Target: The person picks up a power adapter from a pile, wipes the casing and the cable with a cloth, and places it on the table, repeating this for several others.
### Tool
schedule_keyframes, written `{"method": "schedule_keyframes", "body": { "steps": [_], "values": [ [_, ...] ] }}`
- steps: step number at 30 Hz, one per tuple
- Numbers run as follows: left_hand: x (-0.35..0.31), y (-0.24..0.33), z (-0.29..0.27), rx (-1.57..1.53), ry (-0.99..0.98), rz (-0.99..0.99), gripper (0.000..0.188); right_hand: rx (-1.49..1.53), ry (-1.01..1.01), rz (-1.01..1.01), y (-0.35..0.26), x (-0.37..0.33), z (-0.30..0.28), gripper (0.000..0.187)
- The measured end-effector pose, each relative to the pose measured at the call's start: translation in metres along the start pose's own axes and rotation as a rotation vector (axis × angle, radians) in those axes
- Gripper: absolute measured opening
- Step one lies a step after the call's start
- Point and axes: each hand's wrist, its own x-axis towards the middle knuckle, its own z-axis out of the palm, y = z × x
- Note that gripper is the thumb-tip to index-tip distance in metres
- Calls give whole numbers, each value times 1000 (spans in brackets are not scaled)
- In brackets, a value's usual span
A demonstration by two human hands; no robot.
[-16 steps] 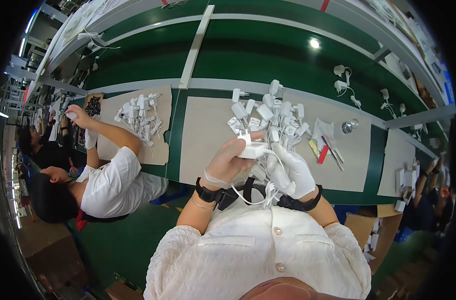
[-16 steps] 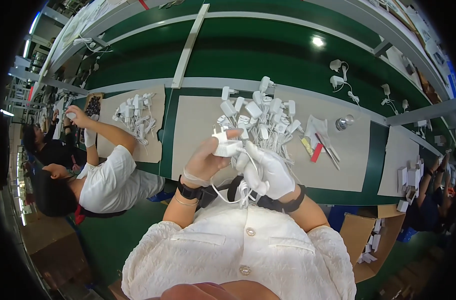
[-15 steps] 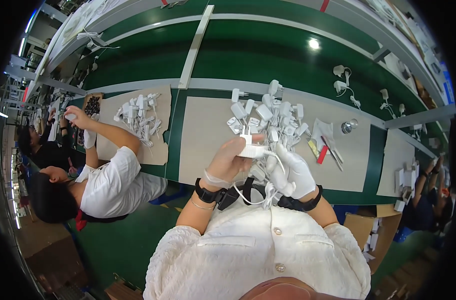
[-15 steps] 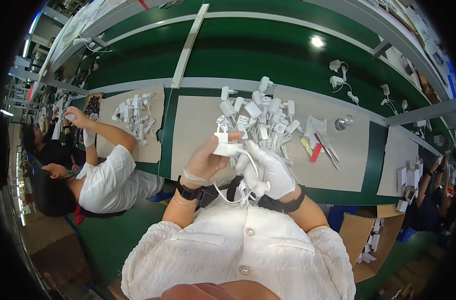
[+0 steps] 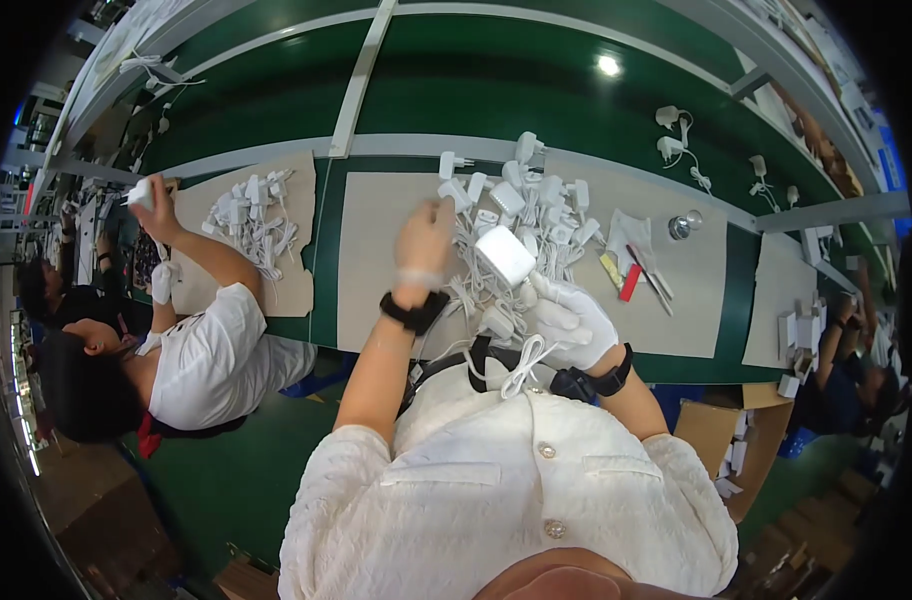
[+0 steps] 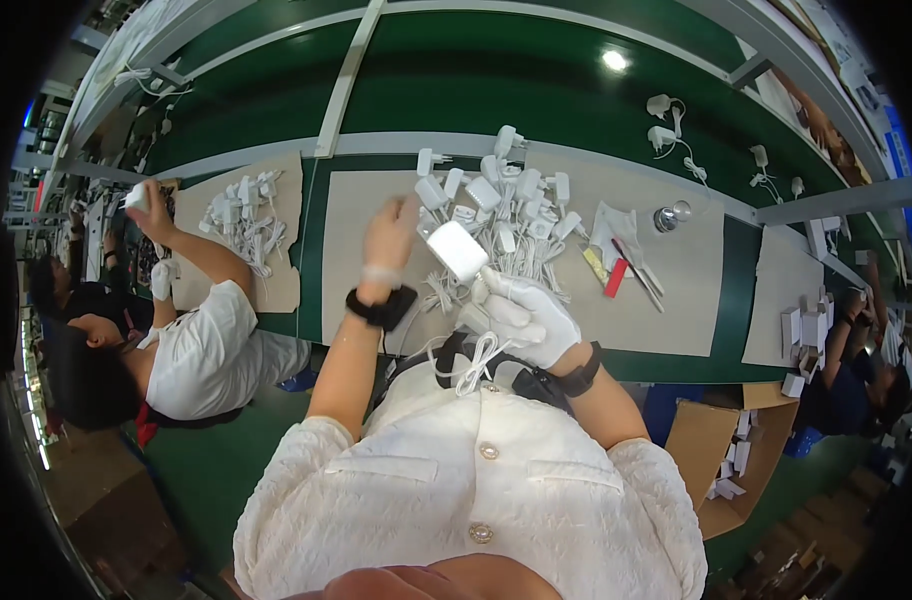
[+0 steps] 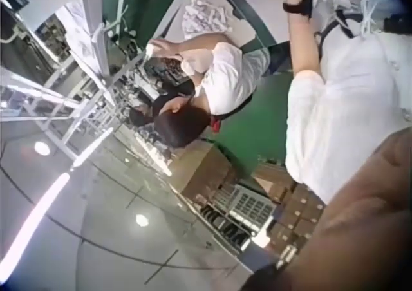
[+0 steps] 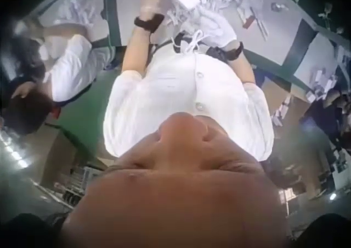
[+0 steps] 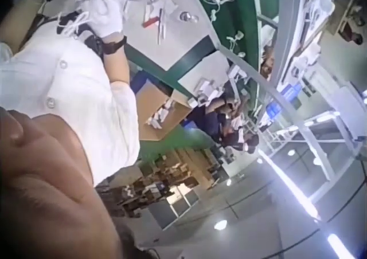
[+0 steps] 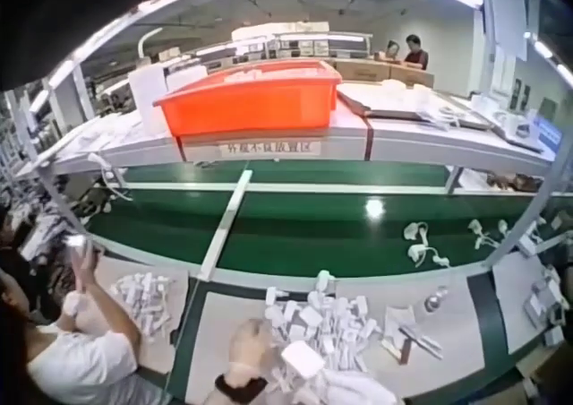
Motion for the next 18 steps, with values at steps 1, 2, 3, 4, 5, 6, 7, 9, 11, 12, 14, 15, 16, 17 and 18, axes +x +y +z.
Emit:
{"method": "schedule_keyframes", "body": {
  "steps": [1, 2, 3, 4, 5, 6, 7, 9, 11, 12, 14, 15, 16, 17, 18],
  "values": [
    [15, -12, 14, 162, 76, -49, 57, -8, -4, 1, 0, 1, -1, 34],
    [26, -24, 25, 323, 154, -100, 59, 71, -40, 18, 0, 0, -2, 32],
    [33, -30, 37, 314, 153, -90, 59, 151, -71, 23, -1, -1, -5, 31],
    [40, -32, 44, 322, 76, -132, 61, 228, -105, 34, -2, -3, -7, 30],
    [46, -34, 50, 330, 0, -174, 63, 216, -108, 30, -2, -7, -12, 30],
    [54, -35, 56, 335, -73, -215, 65, 49, -98, -24, -4, -13, -19, 30],
    [60, -37, 61, 324, -65, -206, 65, -117, -87, -79, -5, -20, -26, 31],
    [63, -49, 65, 246, -129, -194, 63, -295, -74, -137, -8, -29, -33, 31],
    [61, -63, 66, 194, -166, -181, 61, -553, -118, -222, -11, -39, -34, 35],
    [58, -74, 63, -74, -192, -183, 58, -681, -137, -263, -15, -41, -35, 37],
    [47, -84, 51, -414, -212, -154, 53, -797, -97, -277, -22, -43, -38, 40],
    [37, -80, 41, -485, -209, -125, 51, -898, -61, -286, -24, -43, -41, 44],
    [28, -72, 30, -493, -224, -125, 51, -998, -23, -293, -24, -43, -42, 50],
    [20, -62, 18, -604, -285, -93, 49, -999, -7, -295, -24, -43, -45, 50],
    [9, -53, 2, -709, -329, -59, 47, -991, -45, -339, -24, -39, -46, 44]
  ]
}}
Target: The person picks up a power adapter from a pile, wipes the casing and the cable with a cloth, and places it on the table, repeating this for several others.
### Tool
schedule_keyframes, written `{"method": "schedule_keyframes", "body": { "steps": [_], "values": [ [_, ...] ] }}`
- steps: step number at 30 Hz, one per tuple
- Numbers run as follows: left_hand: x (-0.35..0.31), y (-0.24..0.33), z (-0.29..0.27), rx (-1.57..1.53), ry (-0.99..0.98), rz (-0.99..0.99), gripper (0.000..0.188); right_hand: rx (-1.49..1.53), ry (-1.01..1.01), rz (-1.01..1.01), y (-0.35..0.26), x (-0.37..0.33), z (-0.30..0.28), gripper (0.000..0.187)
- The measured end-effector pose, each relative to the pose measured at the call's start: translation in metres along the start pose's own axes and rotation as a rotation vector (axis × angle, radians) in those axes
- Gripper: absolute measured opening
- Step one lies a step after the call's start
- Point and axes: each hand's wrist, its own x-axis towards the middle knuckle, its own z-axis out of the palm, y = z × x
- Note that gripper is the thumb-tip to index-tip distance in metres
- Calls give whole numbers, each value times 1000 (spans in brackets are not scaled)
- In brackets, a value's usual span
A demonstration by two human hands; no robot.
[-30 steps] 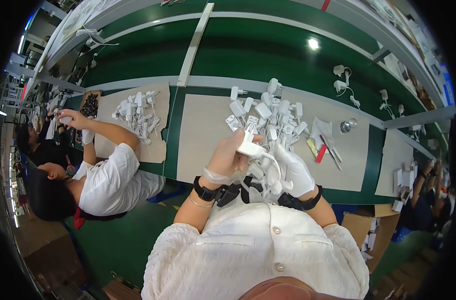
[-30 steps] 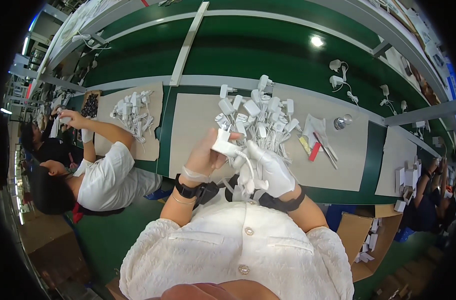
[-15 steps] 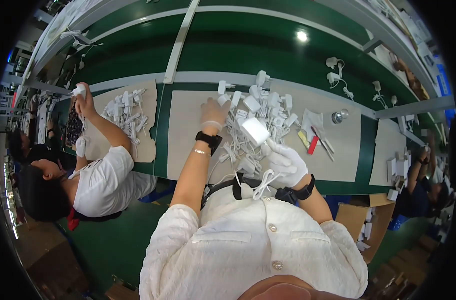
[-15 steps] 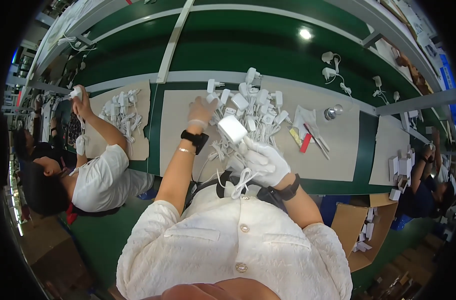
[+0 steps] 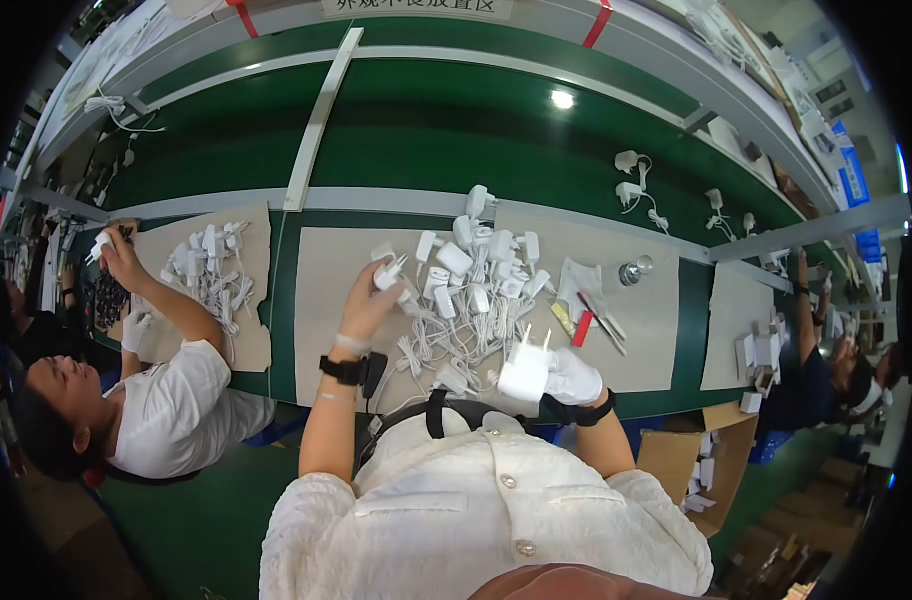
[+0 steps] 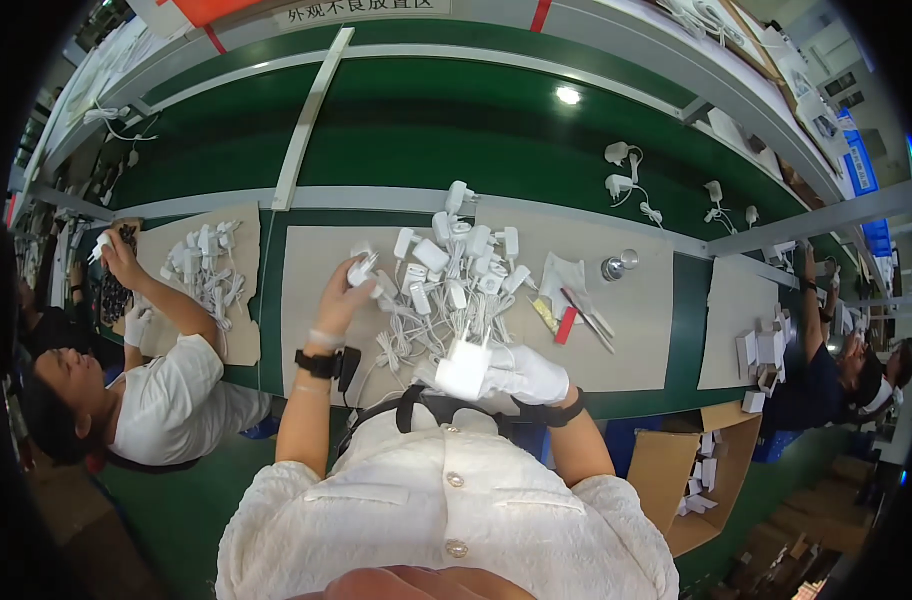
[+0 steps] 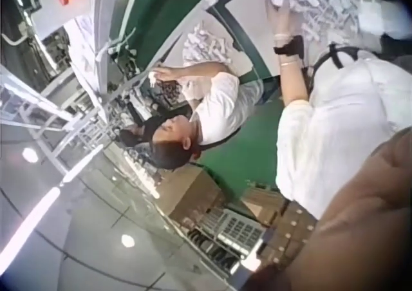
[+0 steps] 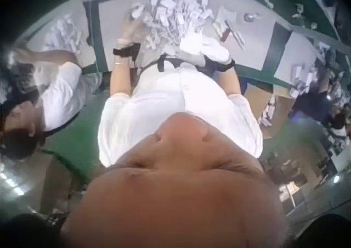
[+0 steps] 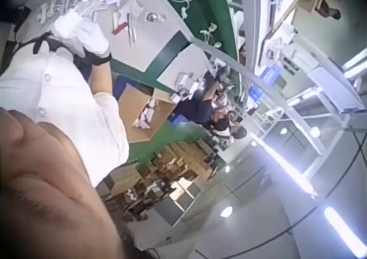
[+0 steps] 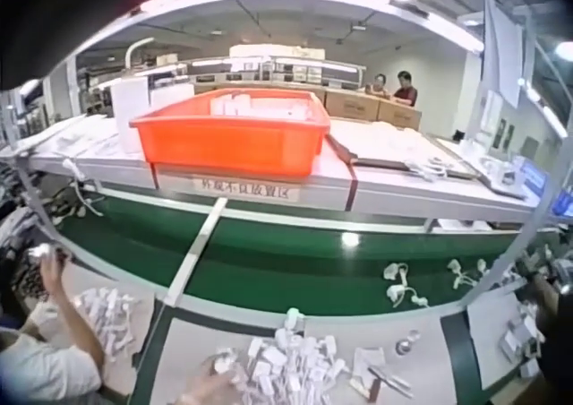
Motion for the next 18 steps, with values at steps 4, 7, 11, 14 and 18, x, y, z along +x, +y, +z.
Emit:
{"method": "schedule_keyframes", "body": {
  "steps": [4, 7, 11, 14, 18],
  "values": [
    [-45, 32, -3, -136, -83, -106, 52, -115, 45, -58, -5, 20, -7, 32],
    [-72, 46, -4, -418, -73, -115, 50, -538, 319, 73, -12, 47, -31, 28],
    [-95, 52, 11, -817, -45, -145, 38, -1397, 532, -351, 3, 104, -140, 28],
    [-105, 70, 19, -1032, -272, -215, 35, -1453, 940, 34, -6, 139, -220, 31],
    [-109, 77, 27, -923, -464, -8, 34, -1500, 1066, 178, -22, 148, -245, 33]
  ]
}}
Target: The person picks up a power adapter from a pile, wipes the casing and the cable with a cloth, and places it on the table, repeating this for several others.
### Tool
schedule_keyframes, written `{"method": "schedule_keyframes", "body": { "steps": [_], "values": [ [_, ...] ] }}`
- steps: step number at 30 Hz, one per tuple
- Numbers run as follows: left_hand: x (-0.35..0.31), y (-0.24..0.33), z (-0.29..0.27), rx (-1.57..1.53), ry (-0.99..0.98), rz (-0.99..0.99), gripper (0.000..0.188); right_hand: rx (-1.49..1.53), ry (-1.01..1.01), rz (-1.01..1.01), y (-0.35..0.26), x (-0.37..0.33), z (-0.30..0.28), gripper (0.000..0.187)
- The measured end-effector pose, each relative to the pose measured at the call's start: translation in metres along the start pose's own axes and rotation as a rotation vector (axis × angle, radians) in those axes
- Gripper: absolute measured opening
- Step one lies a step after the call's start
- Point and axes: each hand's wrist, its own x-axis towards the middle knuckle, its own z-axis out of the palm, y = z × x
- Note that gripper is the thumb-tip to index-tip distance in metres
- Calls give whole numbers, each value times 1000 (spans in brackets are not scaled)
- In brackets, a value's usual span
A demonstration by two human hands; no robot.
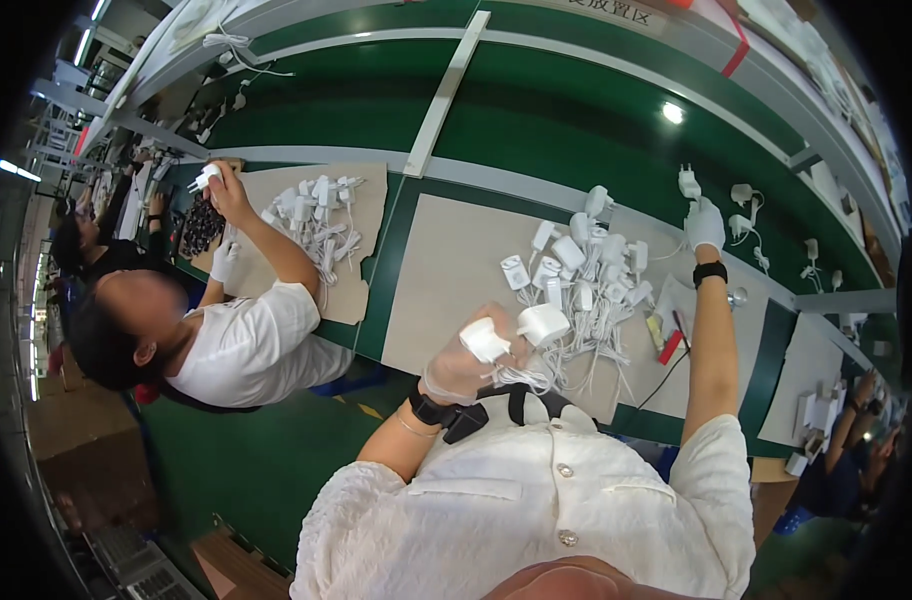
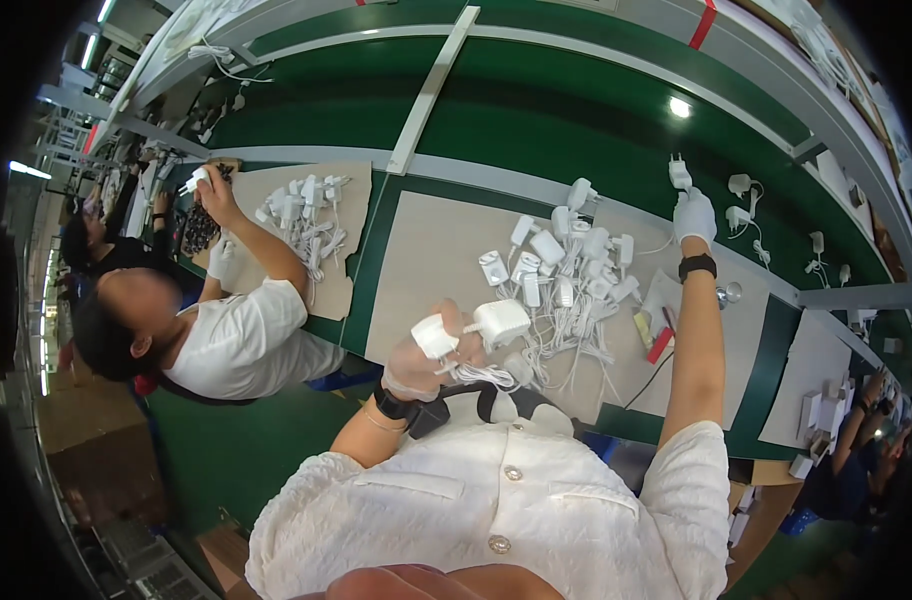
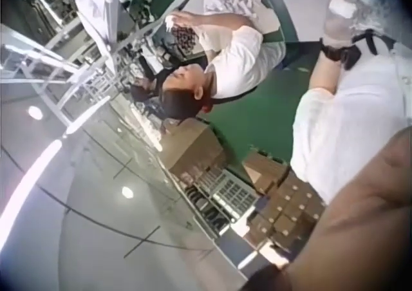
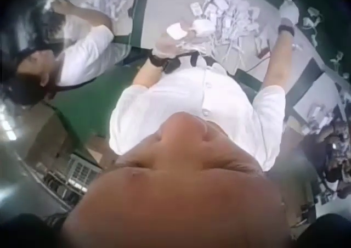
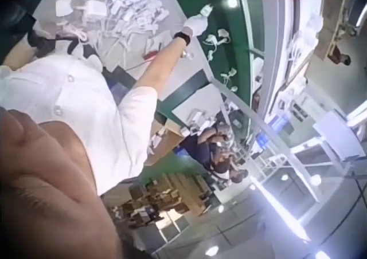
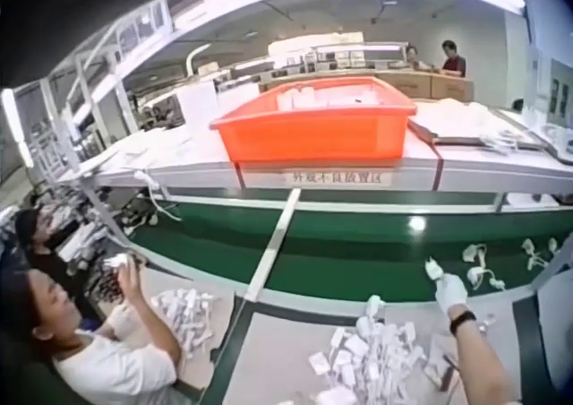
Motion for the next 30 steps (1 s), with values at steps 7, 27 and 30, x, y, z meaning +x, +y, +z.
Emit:
{"method": "schedule_keyframes", "body": {
  "steps": [7, 27, 30],
  "values": [
    [3, 17, 43, 864, 10, 82, 30, 615, -787, -363, -114, -166, -86, 40],
    [2, -5, 68, 895, 362, 163, 41, 1174, -449, 28, -172, -288, -129, 32],
    [0, -4, 63, 720, 497, 213, 45, 832, -60, -547, -169, -289, -130, 35]
  ]
}}
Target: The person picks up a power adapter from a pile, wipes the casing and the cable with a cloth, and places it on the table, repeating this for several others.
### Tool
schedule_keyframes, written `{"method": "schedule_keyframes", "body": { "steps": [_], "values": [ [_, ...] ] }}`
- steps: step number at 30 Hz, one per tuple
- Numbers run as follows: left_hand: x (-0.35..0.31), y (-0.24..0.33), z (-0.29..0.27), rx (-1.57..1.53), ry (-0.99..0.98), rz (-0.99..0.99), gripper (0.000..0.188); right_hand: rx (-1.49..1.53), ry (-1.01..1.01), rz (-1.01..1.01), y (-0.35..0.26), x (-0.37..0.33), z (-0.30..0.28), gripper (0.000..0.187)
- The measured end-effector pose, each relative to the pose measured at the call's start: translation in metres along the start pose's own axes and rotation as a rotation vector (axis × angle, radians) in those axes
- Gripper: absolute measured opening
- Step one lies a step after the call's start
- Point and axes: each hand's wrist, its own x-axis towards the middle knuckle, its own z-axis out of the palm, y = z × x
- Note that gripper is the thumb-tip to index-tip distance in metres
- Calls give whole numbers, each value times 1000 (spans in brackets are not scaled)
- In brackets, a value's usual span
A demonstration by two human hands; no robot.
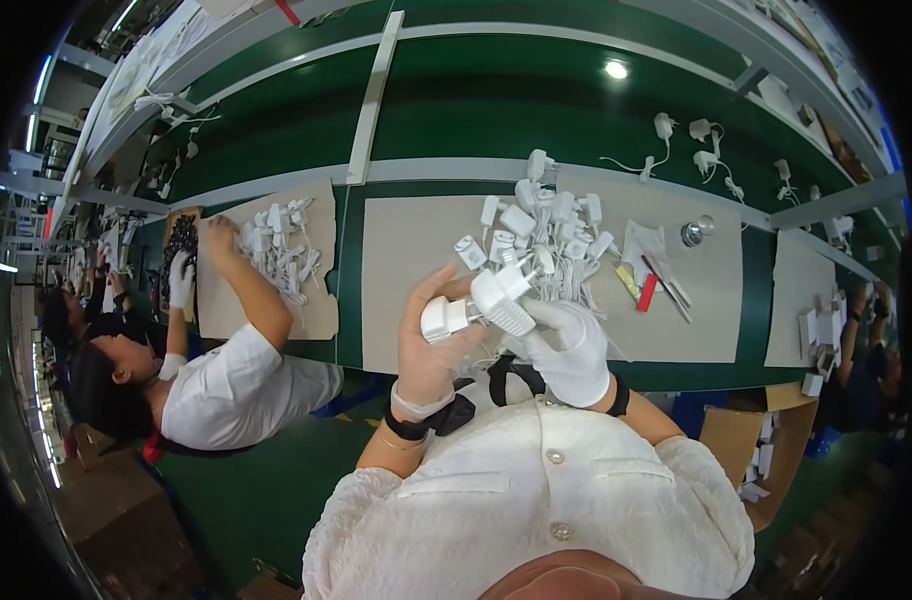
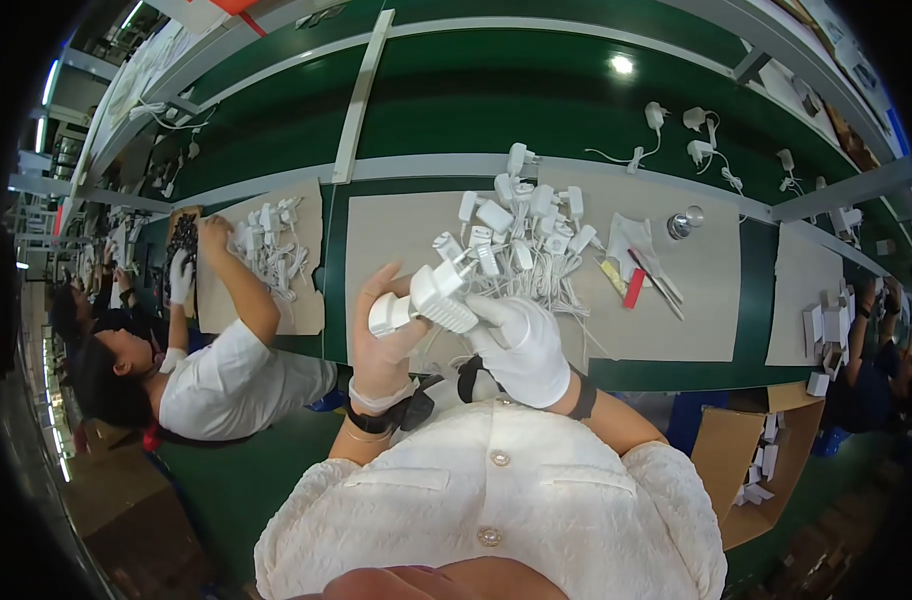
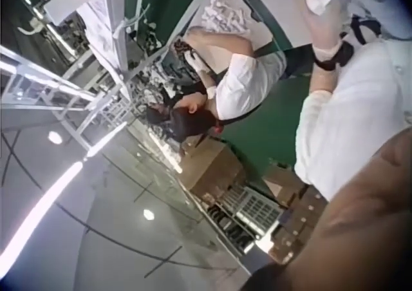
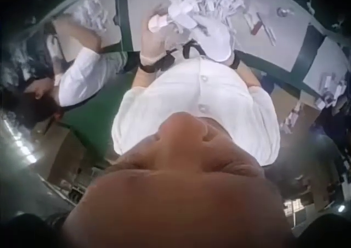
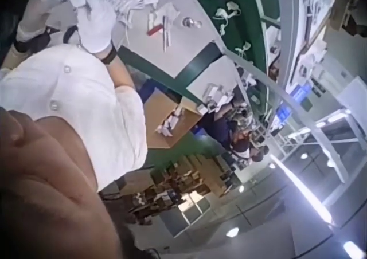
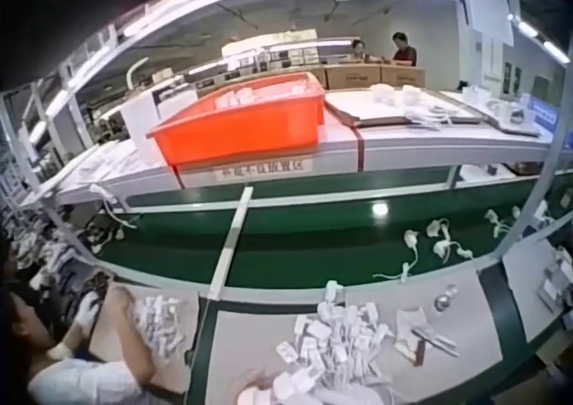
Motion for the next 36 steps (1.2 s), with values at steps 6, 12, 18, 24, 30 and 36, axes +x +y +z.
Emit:
{"method": "schedule_keyframes", "body": {
  "steps": [6, 12, 18, 24, 30, 36],
  "values": [
    [-4, -4, -5, 7, -118, 0, 54, -19, 89, -124, 10, -4, 2, 37],
    [2, -2, -5, 19, -111, -45, 53, 436, 85, 501, -14, -12, 8, 27],
    [18, 3, -13, -78, -206, -260, 50, 1092, -250, 1033, -9, 15, -30, 26],
    [25, -5, -9, -74, -246, -392, 48, 1699, -260, 1242, 5, 13, -29, 29],
    [30, -7, -7, -193, -311, -551, 51, 1575, -271, 1233, -6, 20, -34, 30],
    [36, -6, -7, -99, -305, -556, 52, 967, -407, 1123, 18, 15, -40, 37]
  ]
}}
